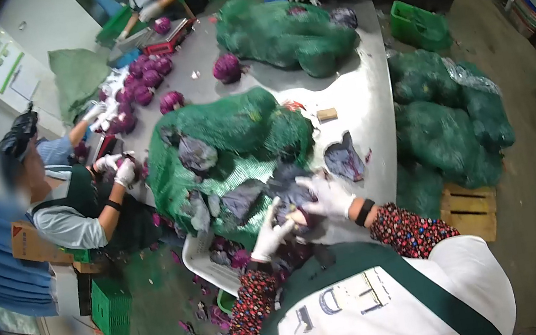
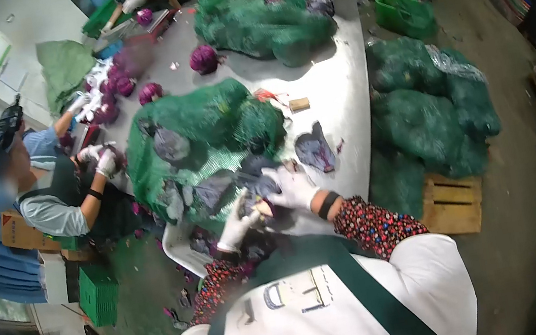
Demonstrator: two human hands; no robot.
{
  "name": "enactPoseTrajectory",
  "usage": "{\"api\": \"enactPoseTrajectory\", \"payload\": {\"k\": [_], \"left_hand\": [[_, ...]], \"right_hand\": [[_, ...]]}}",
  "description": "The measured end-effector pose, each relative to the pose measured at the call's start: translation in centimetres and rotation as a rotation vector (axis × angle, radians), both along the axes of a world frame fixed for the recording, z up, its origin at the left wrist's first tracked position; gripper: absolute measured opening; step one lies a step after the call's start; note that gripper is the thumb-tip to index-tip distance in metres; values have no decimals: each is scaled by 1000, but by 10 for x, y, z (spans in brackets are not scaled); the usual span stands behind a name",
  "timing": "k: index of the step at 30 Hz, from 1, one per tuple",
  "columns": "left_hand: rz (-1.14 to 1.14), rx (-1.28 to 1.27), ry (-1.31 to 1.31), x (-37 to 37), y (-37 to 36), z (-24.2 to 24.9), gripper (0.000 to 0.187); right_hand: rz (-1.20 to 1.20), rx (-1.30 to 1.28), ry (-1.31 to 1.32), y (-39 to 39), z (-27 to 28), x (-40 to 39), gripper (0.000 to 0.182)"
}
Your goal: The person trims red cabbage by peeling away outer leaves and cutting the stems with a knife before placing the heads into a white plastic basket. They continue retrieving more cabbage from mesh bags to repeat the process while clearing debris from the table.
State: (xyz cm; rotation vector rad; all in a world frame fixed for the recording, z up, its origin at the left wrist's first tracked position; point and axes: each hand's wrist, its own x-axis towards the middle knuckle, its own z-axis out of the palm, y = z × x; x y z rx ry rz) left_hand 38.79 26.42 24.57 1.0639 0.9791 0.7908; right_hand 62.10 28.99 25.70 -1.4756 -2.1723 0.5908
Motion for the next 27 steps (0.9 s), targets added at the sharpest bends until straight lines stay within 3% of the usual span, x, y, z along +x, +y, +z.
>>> {"api": "enactPoseTrajectory", "payload": {"k": [2,4,9,10,16,18,22,26,27], "left_hand": [[-38,84,96,-3,9,-15,74],[2,268,325,5,8,-7,75],[231,561,781,57,-11,-29,111],[255,569,819,62,-10,-29,108],[137,521,799,45,18,-36,107],[83,347,678,35,31,-45,112],[-32,389,678,28,41,-28,119],[-121,415,695,27,45,-16,120],[-182,529,734,28,42,-12,120]], "right_hand": [[97,-60,138,8,-26,-3,61],[140,-222,68,19,-25,-3,57],[263,-285,-79,37,-10,4,50],[276,-274,-92,38,-3,6,48],[254,-206,-163,43,-11,10,36],[133,-141,-174,41,-19,6,27],[-11,18,-96,38,-28,-3,16],[-202,21,-171,45,-50,-14,13],[-248,39,-174,48,-56,-12,14]]}}
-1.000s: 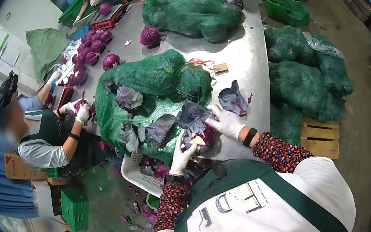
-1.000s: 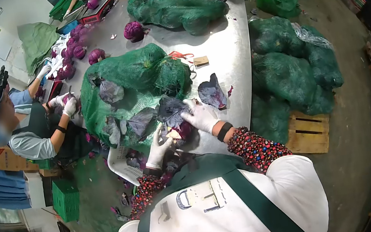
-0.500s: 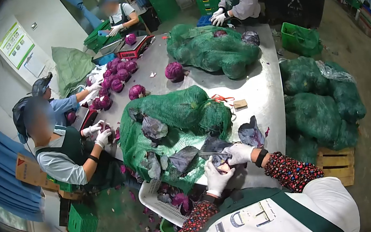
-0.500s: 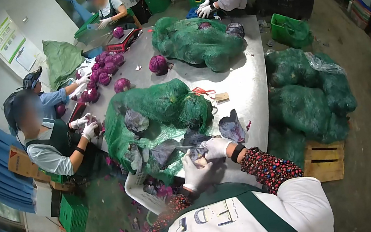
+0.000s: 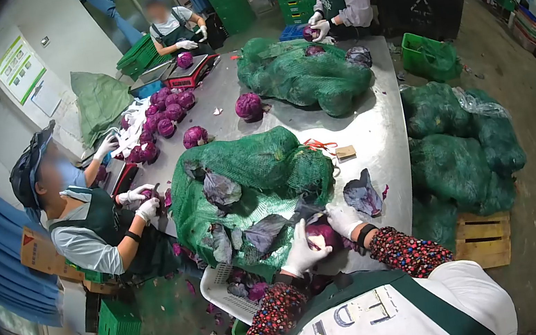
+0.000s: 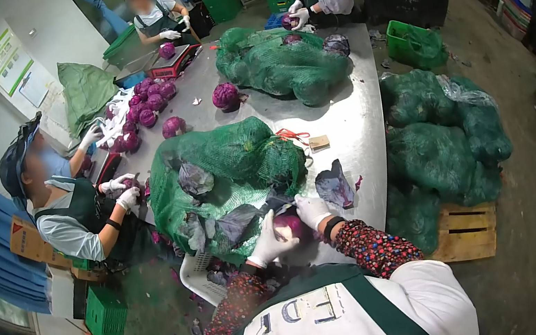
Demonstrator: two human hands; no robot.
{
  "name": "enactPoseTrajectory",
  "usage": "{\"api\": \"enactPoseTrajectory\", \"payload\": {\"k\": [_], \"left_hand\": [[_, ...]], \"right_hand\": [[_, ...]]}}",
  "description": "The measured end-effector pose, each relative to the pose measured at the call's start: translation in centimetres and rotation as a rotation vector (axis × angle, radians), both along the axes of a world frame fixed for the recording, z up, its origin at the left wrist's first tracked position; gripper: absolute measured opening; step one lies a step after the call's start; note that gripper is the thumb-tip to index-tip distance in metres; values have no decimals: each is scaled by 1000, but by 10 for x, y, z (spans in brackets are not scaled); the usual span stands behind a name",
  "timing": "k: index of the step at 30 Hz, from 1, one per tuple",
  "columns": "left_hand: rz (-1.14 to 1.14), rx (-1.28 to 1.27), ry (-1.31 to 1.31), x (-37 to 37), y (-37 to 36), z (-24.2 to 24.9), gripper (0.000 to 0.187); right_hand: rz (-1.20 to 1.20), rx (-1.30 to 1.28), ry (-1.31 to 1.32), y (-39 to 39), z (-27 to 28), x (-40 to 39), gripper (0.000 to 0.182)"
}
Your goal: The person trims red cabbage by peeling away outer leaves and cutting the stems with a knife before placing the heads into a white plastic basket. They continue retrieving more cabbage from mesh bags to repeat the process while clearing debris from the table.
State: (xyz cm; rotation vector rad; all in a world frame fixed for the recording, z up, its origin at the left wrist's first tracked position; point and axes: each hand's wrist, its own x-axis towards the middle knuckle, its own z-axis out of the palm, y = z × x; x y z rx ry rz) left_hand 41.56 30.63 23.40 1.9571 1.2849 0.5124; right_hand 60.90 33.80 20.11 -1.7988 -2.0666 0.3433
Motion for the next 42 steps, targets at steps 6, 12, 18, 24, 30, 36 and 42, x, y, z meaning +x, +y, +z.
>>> {"api": "enactPoseTrajectory", "payload": {"k": [6,12,18,24,30,36,42], "left_hand": [[-64,149,-82,-17,-47,4,107],[175,-40,-328,-54,-88,0,105],[174,167,-87,-37,-69,2,91],[361,-398,-739,-34,-46,-11,65],[469,-1178,-1520,-24,-61,3,69],[657,-1293,-1635,-16,-60,-24,81],[702,-722,-690,0,-61,10,89]], "right_hand": [[-101,42,13,3,-31,1,16],[-99,45,6,-13,-33,7,19],[-117,66,-2,-29,-30,15,19],[-142,64,-88,-16,-37,39,20],[-320,33,-113,3,-33,71,18],[-112,-199,23,-28,69,27,55],[151,-428,282,-62,47,-15,79]]}}
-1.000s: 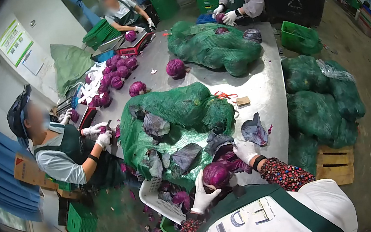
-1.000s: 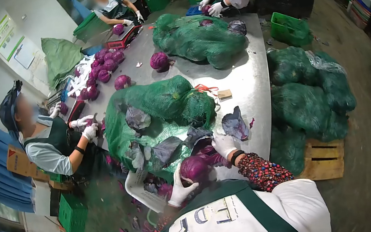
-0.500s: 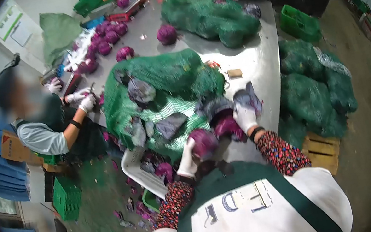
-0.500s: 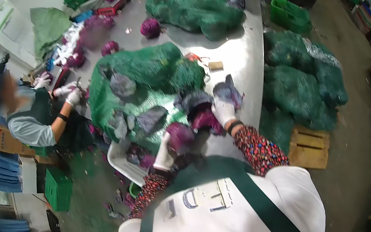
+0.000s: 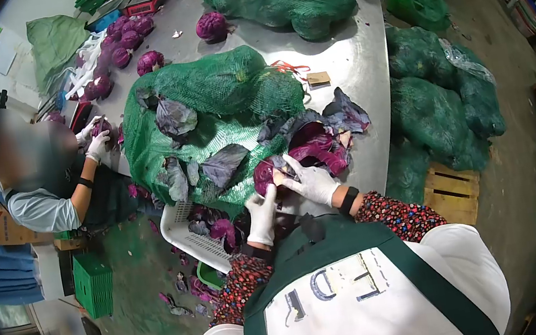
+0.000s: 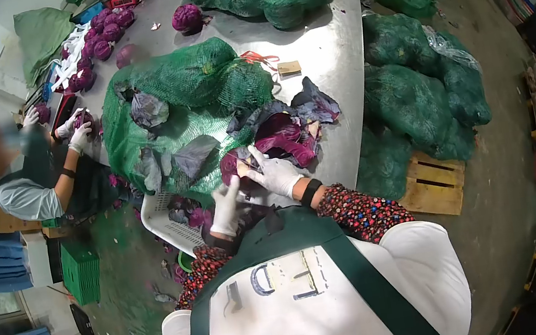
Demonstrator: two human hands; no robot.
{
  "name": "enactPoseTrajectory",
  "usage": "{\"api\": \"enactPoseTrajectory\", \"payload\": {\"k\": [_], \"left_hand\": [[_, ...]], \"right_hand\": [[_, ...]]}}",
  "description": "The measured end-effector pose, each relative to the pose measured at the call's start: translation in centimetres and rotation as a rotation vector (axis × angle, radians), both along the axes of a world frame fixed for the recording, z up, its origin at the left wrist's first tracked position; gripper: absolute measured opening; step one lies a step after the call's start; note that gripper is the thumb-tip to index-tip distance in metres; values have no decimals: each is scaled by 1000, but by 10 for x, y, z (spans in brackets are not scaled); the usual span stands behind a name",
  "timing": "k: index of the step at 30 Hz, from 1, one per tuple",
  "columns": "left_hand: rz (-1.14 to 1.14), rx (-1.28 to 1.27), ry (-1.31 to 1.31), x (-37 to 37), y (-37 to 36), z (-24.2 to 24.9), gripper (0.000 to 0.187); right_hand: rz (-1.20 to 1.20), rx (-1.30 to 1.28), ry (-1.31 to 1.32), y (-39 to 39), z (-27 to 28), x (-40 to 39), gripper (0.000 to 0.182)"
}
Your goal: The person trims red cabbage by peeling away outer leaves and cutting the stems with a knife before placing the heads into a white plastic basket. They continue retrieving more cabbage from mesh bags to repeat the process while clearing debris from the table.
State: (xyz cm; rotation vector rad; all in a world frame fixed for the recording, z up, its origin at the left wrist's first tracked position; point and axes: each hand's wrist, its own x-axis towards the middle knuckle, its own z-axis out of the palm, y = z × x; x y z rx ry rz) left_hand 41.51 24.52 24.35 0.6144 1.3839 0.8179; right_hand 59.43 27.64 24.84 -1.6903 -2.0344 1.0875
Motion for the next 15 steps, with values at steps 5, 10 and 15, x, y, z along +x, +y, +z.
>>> {"api": "enactPoseTrajectory", "payload": {"k": [5,10,15], "left_hand": [[-373,863,812,-1,29,1,103],[-479,760,966,8,45,-1,98],[-404,779,1096,24,51,-5,96]], "right_hand": [[167,90,-28,17,3,12,69],[77,83,-19,25,-20,6,51],[216,429,-268,35,-27,7,43]]}}
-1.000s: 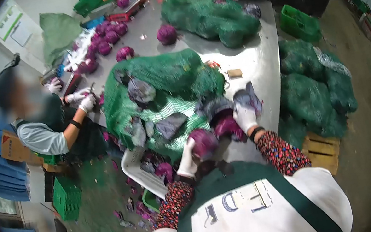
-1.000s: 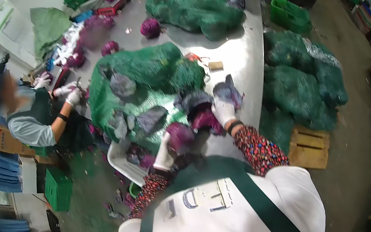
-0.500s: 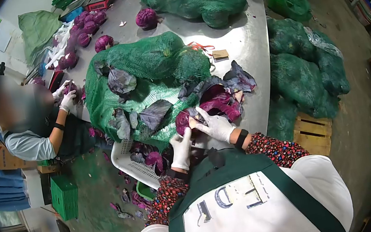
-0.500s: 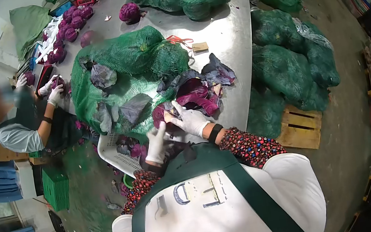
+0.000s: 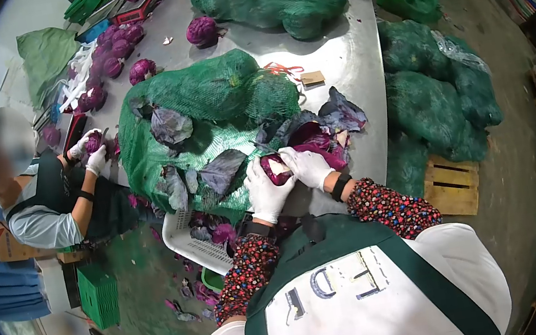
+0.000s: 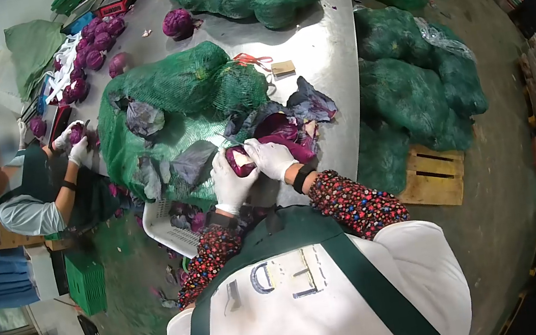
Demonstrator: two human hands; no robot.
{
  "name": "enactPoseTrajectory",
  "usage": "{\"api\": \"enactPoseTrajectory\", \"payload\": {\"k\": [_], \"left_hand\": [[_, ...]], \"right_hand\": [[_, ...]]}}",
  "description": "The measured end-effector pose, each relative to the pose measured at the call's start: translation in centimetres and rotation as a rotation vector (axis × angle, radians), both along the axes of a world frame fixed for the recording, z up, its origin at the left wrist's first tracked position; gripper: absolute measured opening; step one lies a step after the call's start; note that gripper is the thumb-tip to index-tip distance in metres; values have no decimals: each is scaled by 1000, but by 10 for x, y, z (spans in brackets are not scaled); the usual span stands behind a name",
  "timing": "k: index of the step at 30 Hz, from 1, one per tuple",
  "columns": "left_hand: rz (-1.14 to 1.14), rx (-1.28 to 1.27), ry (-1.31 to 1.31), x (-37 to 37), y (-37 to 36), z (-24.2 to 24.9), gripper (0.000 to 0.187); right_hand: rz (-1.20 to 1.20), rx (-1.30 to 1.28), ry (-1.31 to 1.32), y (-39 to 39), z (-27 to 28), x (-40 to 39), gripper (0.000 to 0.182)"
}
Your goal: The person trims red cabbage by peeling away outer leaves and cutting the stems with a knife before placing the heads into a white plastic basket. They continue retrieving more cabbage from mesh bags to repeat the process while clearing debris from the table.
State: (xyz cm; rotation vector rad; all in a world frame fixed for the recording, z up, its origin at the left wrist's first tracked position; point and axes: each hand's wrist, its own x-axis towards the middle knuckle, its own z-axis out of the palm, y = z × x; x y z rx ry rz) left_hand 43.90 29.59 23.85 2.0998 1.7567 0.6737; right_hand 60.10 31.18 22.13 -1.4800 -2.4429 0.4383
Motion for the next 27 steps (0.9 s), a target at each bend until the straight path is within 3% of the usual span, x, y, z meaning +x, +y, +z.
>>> {"api": "enactPoseTrajectory", "payload": {"k": [2,3,7,10,12,13,14,17,18,20,22,24,26,27], "left_hand": [[84,-30,44,8,3,5,97],[89,-25,68,10,5,3,96],[37,-11,82,9,4,8,94],[-67,35,16,-10,3,-1,98],[-114,-2,-81,-23,-11,4,96],[-170,14,-154,-35,-19,-1,97],[-221,31,-226,-46,-27,-3,97],[-90,-125,-535,-70,-62,-12,100],[-41,-188,-671,-74,-68,-14,100],[-45,-187,-629,-74,-74,-8,101],[-118,-125,-477,-73,-71,-13,103],[-192,-121,-314,-60,-63,3,104],[-222,-111,-266,-54,-55,-2,106],[-221,-157,-226,-53,-52,-8,106]], "right_hand": [[-191,-94,157,14,-12,-3,40],[-230,-151,115,20,-14,-4,40],[-249,-264,150,28,-17,1,44],[-210,-194,29,27,1,2,33],[-178,-157,-154,36,-19,20,31],[-164,-101,-133,33,-34,25,28],[-288,-227,-15,36,-33,20,31],[-487,-352,97,33,-20,15,48],[-501,-368,97,34,-21,16,46],[-515,-399,153,29,0,12,47],[-448,-376,265,14,32,1,63],[-218,-206,315,-5,53,-13,73],[-138,-198,251,-11,66,-15,73],[24,-210,4,-14,75,-22,71]]}}
